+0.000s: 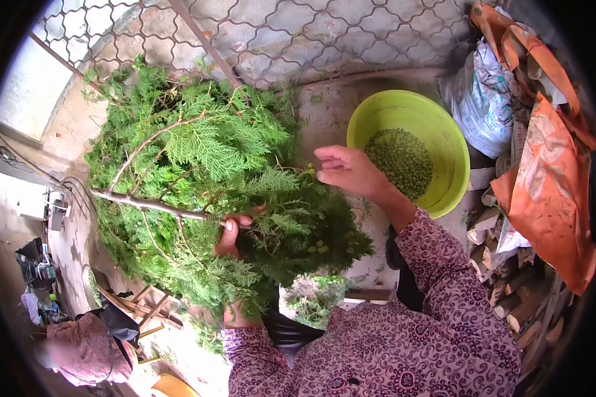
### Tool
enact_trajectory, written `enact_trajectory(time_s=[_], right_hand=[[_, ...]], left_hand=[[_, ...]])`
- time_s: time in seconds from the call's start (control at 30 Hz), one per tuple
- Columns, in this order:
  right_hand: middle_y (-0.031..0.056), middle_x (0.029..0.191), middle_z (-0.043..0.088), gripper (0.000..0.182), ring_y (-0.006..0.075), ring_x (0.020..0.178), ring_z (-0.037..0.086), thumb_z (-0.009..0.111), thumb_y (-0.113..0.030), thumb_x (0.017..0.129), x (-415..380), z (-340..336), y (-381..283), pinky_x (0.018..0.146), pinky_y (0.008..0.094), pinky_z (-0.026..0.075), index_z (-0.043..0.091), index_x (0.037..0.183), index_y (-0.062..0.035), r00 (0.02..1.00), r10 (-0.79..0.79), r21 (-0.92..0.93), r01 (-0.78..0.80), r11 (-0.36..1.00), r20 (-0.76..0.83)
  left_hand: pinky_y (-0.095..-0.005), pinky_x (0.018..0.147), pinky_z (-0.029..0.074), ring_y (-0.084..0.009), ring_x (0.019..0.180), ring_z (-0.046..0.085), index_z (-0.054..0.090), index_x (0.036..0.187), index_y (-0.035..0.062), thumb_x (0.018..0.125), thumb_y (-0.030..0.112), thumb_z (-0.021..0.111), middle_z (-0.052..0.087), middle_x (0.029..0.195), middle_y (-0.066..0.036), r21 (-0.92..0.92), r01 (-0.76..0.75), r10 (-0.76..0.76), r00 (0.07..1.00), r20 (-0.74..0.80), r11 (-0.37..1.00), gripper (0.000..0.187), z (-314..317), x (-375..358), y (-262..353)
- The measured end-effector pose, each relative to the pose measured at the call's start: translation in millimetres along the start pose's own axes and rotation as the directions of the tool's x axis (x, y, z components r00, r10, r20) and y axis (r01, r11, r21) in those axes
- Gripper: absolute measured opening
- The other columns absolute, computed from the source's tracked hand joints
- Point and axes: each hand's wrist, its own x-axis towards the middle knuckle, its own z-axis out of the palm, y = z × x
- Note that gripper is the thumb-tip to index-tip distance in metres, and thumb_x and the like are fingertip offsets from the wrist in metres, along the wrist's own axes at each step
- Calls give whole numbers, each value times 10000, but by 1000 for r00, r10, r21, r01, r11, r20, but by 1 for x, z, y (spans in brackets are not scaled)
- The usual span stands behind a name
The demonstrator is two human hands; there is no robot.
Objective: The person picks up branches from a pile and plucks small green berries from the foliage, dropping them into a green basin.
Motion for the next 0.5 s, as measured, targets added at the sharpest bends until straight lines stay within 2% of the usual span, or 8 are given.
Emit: enact_trajectory(time_s=[0.07,0.1,0.13,0.2,0.27,0.33,0.47,0.5], right_hand=[[136,1085,546,402,167,996,522,632,-157,784,-1,4,-4,843,284,425,508,1120,25,1000,11,30,-12,999,26],[137,1100,538,424,175,1010,513,635,-157,775,-3,5,-6,847,294,420,499,1136,20,997,33,15,-34,999,65],[137,1114,530,446,183,1023,503,639,-157,767,-3,6,-8,851,305,415,491,1151,14,993,55,-1,-55,998,104],[127,1103,539,419,185,1007,511,637,-158,760,-3,5,-11,841,304,416,512,1124,8,984,42,-73,-30,997,173],[117,1093,548,393,187,992,519,635,-160,754,-1,3,-8,831,304,416,533,1097,2,969,34,-143,2,990,245],[67,821,616,292,128,745,553,633,-228,726,0,2,-1,654,276,431,608,927,-17,960,-36,-239,105,965,277],[34,668,570,229,98,612,494,622,-223,736,-11,-1,-15,578,259,392,604,821,-11,950,-13,-186,75,980,313],[23,646,548,219,84,604,476,613,-221,743,-15,-1,-19,567,250,380,599,813,-15,938,21,-162,38,986,346]], left_hand=[[-452,871,414,-299,994,503,493,931,17,897,296,447,502,1096,-204,21,-70,68,994,81,997,285,0,-1,0],[-460,895,382,-292,988,495,493,944,22,894,296,450,526,1001,-168,34,-130,128,991,43,991,282,0,-1,-5],[-460,895,382,-292,988,495,493,944,22,894,296,450,526,1001,-168,35,-131,130,991,44,991,282,0,-1,-8],[-452,895,374,-285,958,501,503,924,17,884,300,469,530,894,-129,21,-241,241,971,-2,970,288,-2,2,-13],[-447,895,368,-280,930,508,512,895,14,874,293,488,529,845,-114,-10,-219,219,976,-3,976,282,-2,4,-12],[-453,910,355,-283,919,519,517,876,10,870,297,493,537,835,-119,59,-177,178,984,-20,983,288,7,4,-7],[-388,795,436,-255,904,543,515,882,12,847,272,544,557,829,-114,114,-128,138,987,-87,985,265,13,4,-4],[-431,829,402,-268,870,536,513,847,19,847,297,523,525,806,-96,129,-102,123,978,-168,986,279,21,4,-6]])
